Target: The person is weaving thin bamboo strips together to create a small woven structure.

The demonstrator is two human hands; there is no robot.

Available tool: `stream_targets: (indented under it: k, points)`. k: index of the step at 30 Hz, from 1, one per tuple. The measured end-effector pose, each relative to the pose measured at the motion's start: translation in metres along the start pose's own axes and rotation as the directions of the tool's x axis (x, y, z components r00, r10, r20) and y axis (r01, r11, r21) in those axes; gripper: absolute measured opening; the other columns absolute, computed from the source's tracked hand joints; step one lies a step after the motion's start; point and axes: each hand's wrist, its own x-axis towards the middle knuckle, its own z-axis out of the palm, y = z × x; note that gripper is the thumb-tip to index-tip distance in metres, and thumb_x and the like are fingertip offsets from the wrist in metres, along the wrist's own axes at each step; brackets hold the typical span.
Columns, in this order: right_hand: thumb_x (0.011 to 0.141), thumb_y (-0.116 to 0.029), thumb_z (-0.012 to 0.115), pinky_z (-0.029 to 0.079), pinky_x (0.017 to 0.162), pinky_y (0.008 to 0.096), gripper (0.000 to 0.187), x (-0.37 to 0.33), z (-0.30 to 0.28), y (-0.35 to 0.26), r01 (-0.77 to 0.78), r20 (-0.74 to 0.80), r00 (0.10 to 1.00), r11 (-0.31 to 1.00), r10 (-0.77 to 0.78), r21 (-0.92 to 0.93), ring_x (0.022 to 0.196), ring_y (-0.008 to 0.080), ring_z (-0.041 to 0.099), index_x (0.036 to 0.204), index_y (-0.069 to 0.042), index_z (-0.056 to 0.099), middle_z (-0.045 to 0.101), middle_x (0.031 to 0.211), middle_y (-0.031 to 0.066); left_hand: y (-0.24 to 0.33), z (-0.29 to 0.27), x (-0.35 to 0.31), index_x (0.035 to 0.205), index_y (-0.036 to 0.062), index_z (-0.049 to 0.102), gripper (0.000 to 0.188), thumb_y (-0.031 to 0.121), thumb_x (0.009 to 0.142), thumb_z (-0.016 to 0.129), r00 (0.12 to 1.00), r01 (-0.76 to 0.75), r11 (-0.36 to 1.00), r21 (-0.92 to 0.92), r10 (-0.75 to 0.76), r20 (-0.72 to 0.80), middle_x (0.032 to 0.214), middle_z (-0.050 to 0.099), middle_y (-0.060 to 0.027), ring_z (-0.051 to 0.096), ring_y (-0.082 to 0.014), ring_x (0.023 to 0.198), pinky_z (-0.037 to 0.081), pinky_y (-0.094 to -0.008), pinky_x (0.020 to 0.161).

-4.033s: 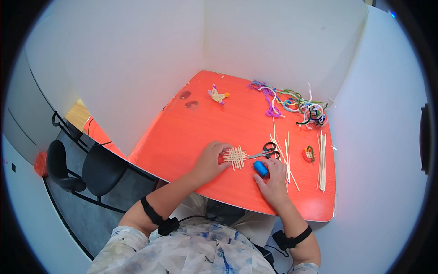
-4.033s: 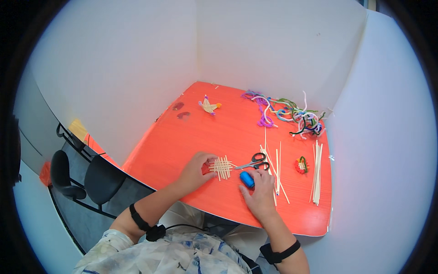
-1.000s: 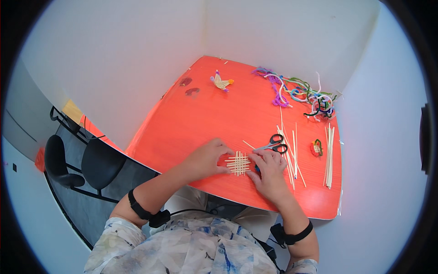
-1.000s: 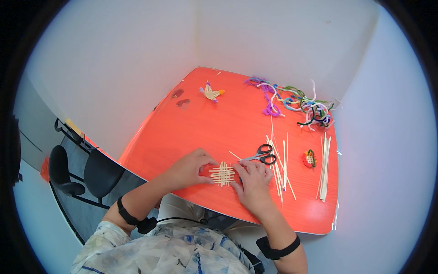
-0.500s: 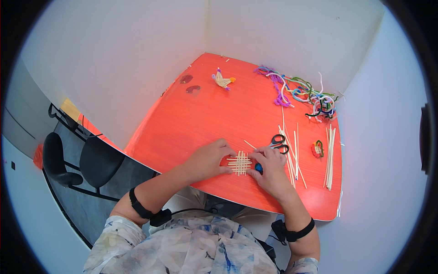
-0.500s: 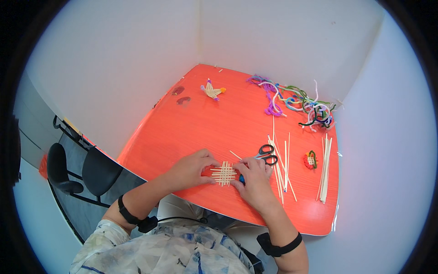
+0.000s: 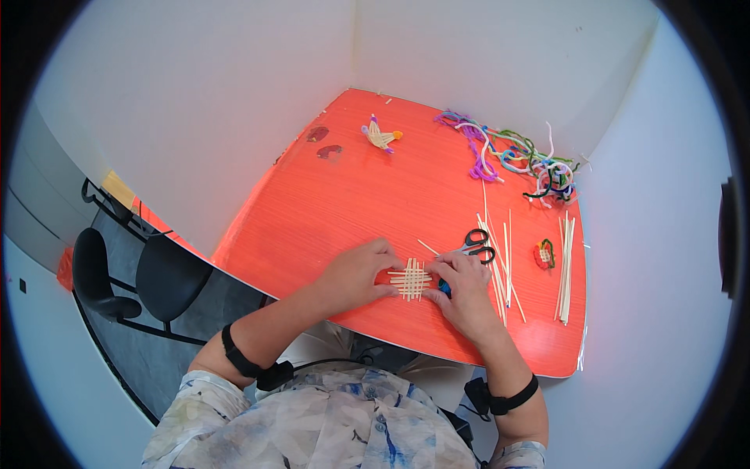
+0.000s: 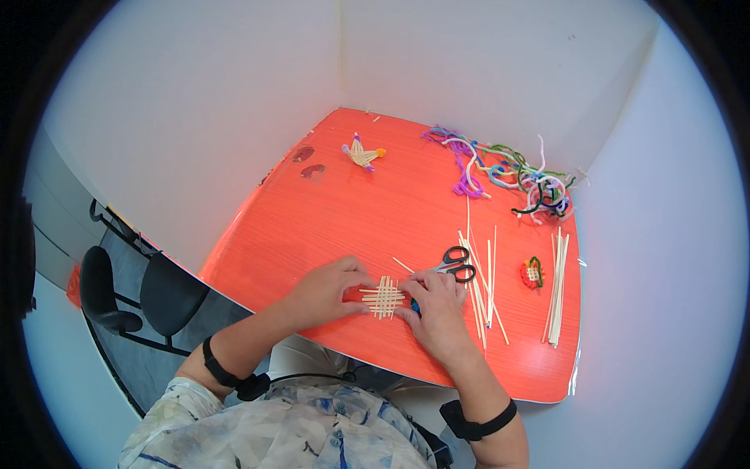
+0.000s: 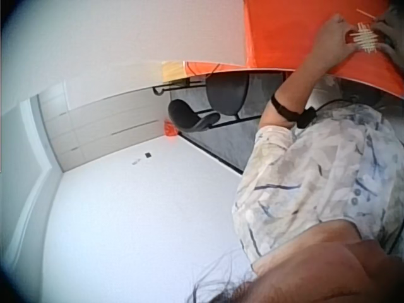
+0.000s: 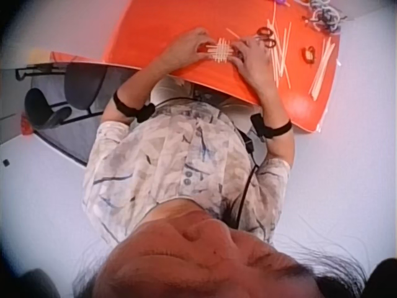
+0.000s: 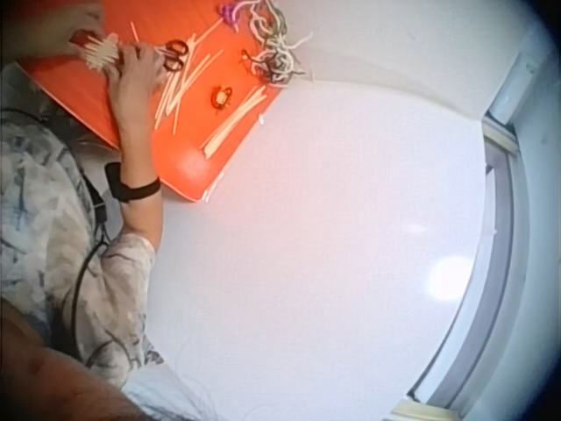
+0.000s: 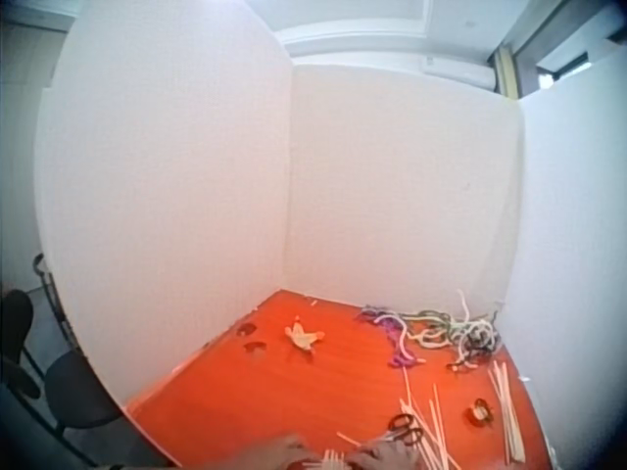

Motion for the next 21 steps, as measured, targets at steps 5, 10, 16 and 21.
stream_targets:
  k: [5,10,16,21]
  points:
    - [0.073,-0.022,0.077,0.031,0.092,0.0422,0.039,0.0002,0.0012,-0.0005,0.004,-0.022,1.000,1.000,-0.005,-0.017,0.109,0.0246,0.047,0.110,-0.014,0.065,0.055,0.111,0.0033,-0.0057,0.0040,-0.0017,0.105,0.0057,0.066,0.035,0.022,0.076,0.076,0.997,-0.052,0.999,-0.016,0.051,-0.057,0.103,0.058,-0.0070,0.059,-0.0230,0.092,0.049,-0.0346,0.079]
    - [0.073,-0.022,0.077,0.031,0.092,0.0420,0.037,0.0003,0.0023,-0.0003,0.007,-0.027,1.000,1.000,-0.007,-0.003,0.108,0.0247,0.047,0.108,-0.013,0.065,0.055,0.111,0.0035,-0.0059,0.0055,-0.0019,0.107,0.0061,0.067,0.036,0.022,0.076,0.077,0.996,-0.055,0.998,0.003,0.055,-0.071,0.103,0.058,-0.0066,0.059,-0.0213,0.089,0.050,-0.0329,0.076]
    - [0.072,-0.023,0.078,0.030,0.092,0.0424,0.045,-0.0012,0.0007,-0.0017,0.012,-0.013,1.000,0.999,-0.012,-0.033,0.110,0.0257,0.046,0.112,-0.013,0.061,0.054,0.113,0.0042,-0.0063,0.0064,-0.0028,0.108,0.0064,0.066,0.037,0.023,0.076,0.077,0.994,-0.079,0.997,0.026,0.081,-0.080,0.103,0.058,-0.0069,0.059,-0.0222,0.091,0.050,-0.0329,0.077]
    - [0.070,-0.026,0.080,0.030,0.094,0.0426,0.059,-0.0086,-0.0041,-0.0031,-0.026,-0.105,0.994,0.998,0.020,-0.058,0.112,0.0275,0.045,0.122,-0.013,0.055,0.053,0.115,0.0061,-0.0031,0.0034,-0.0046,0.110,0.0054,0.063,0.045,0.030,0.075,0.077,0.997,-0.042,0.999,-0.024,0.041,-0.065,0.107,0.056,-0.0101,0.058,-0.0261,0.100,0.048,-0.0362,0.086]
